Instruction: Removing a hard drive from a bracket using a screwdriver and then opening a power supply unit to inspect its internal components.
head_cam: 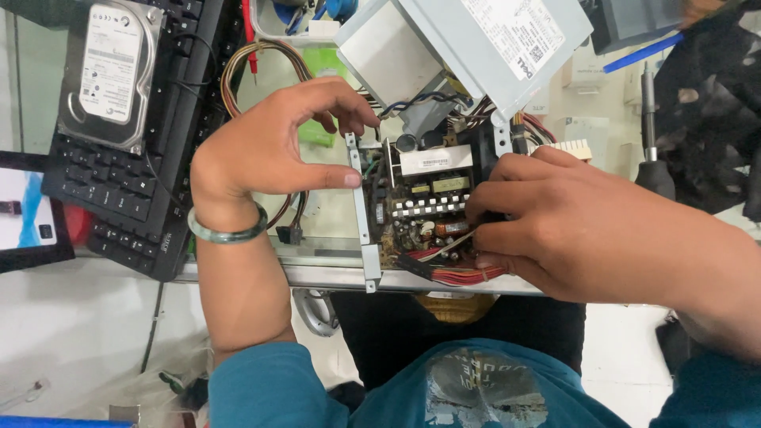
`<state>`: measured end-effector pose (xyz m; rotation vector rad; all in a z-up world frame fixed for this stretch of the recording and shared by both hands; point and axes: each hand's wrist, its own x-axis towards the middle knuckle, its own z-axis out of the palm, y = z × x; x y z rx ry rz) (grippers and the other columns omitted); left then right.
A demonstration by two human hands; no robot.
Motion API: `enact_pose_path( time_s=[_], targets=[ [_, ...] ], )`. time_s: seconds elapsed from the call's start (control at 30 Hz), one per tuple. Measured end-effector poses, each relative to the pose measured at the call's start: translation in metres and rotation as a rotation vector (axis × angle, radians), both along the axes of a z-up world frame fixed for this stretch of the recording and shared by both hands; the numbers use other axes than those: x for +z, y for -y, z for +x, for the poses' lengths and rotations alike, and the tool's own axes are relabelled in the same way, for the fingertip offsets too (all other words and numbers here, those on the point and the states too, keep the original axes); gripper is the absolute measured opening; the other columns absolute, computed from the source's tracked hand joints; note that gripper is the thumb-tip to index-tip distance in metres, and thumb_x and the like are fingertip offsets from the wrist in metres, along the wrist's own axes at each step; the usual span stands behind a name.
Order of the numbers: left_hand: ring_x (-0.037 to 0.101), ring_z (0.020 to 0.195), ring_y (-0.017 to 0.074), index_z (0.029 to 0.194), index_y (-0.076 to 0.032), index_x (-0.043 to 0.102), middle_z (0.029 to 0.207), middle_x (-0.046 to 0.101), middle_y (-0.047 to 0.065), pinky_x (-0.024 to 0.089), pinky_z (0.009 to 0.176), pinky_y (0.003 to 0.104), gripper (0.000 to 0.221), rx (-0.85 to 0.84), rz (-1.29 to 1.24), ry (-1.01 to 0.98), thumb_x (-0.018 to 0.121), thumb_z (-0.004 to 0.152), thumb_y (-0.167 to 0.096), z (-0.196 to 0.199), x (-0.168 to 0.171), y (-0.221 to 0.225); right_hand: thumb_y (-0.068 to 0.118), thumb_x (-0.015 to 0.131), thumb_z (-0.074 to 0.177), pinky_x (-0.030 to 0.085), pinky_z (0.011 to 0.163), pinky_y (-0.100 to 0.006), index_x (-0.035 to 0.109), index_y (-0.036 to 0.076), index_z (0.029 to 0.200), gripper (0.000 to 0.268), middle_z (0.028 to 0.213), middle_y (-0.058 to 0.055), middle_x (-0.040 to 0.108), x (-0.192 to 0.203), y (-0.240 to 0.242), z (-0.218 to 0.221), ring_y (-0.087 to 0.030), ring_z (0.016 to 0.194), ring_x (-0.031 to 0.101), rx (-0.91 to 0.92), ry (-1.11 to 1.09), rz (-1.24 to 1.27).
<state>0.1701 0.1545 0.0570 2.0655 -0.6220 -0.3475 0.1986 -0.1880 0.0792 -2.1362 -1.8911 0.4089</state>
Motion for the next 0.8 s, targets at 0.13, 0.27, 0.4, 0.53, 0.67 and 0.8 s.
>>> enact_pose_path(
  time_s=[0.13,0.27,0.4,0.53,0.67,0.8],
  targets=[
    [0.061,0.113,0.0186,0.124,-0.011,0.060,0.119,0.060,0.004,0.052,0.095,0.034,0.046,0.007,0.019,-0.040,0.081,0.086,-0.026,0.0008,-0.0009,0.0015,0.031,0.071,0.094,0.045,0.072,-0.049,0.074,0.018,0.084,0.017,0.105,-0.004,0.069,0.0035,-0.0011,-0.0019,-0.031,0.097,0.058,-0.018,-0.018,0.007],
    [0.061,0.107,0.0186,0.113,-0.011,0.061,0.113,0.059,0.005,0.053,0.100,0.033,0.031,-0.010,-0.039,-0.055,0.078,0.089,-0.021,0.0012,-0.0029,0.0028,0.032,0.071,0.094,0.044,0.071,-0.049,0.073,0.018,0.084,0.017,0.104,-0.004,0.069,0.0026,-0.0011,-0.0018,-0.031,0.097,0.058,-0.014,-0.007,-0.007],
    [0.060,0.105,0.0189,0.099,-0.010,0.064,0.106,0.058,0.004,0.050,0.100,0.033,0.020,-0.013,-0.063,0.003,0.080,0.088,-0.014,0.0003,-0.0034,0.0046,0.032,0.069,0.095,0.045,0.070,-0.049,0.073,0.017,0.083,0.019,0.104,-0.004,0.068,0.0010,-0.0012,-0.0023,-0.031,0.096,0.058,-0.017,0.013,0.003],
    [0.059,0.105,0.0180,0.101,-0.010,0.062,0.104,0.059,0.004,0.052,0.098,0.032,0.022,-0.004,-0.066,-0.023,0.079,0.088,-0.013,0.0001,-0.0022,0.0046,0.033,0.070,0.094,0.045,0.070,-0.048,0.074,0.017,0.084,0.019,0.105,-0.004,0.069,0.0004,0.0001,-0.0039,-0.031,0.098,0.058,-0.026,0.013,-0.023],
    [0.061,0.106,0.0181,0.102,-0.010,0.064,0.107,0.059,0.004,0.054,0.095,0.032,0.019,-0.005,-0.048,-0.035,0.077,0.090,-0.016,0.0002,-0.0028,0.0018,0.030,0.072,0.091,0.045,0.073,-0.050,0.076,0.019,0.086,0.013,0.110,-0.005,0.070,-0.0012,0.0022,-0.0047,-0.032,0.106,0.058,-0.033,0.002,-0.039],
    [0.060,0.106,0.0164,0.102,-0.012,0.065,0.111,0.058,0.003,0.055,0.088,0.030,0.018,-0.009,-0.035,-0.050,0.076,0.091,-0.022,0.0005,-0.0019,0.0001,0.029,0.070,0.093,0.043,0.070,-0.047,0.073,0.018,0.079,0.019,0.107,-0.003,0.069,0.0009,0.0007,-0.0046,-0.031,0.100,0.057,-0.037,0.013,-0.032]
  ],
)
